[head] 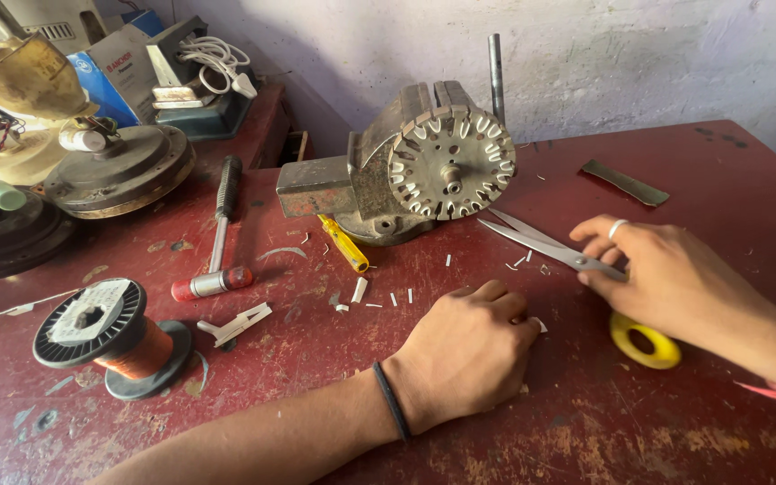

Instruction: The person cuts small white plastic pieces with scissors and inserts them into the slots of a motor rotor held in a bench vise. The person repeatedly cuts and places the pieces into the rotor slots throughout the clip.

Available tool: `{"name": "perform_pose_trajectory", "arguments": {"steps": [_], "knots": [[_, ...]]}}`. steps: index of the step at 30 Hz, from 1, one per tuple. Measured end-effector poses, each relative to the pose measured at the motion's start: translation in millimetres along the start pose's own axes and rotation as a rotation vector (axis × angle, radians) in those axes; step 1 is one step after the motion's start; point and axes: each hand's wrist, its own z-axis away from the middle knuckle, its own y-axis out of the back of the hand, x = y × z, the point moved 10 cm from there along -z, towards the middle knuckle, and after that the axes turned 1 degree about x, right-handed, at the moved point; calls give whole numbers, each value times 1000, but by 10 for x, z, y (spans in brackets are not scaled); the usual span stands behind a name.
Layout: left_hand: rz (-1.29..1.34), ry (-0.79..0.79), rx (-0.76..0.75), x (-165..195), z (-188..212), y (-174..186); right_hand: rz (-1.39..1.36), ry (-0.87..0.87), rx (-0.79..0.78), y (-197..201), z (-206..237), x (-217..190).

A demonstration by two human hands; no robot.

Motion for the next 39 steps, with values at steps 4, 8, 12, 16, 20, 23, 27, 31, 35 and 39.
{"name": "perform_pose_trajectory", "arguments": {"steps": [4,8,12,16,20,23,27,31,35,39], "knots": [[3,58,-30,7,6,-5,247,-174,-234,-149,-73,427],[-18,83,-18,42,9,7,266,-76,-132,16,-92,453],[-43,92,34,94,32,59,147,144,21,3,-39,67],[-63,128,-187,150,91,-156,87,38,-44,-56,-55,76],[65,179,-136,161,127,-87,135,166,-52,-35,5,-92],[40,128,-93,201,142,-34,92,130,-72,-41,11,-79],[-72,107,-199,283,182,-214,63,54,-96,-107,1,40],[-72,145,-203,226,185,-274,61,140,-101,-167,39,28],[-68,174,-202,144,167,-257,106,235,-77,-70,117,-169],[-3,153,-188,77,168,-179,238,-58,-277,-62,262,-144]]}}
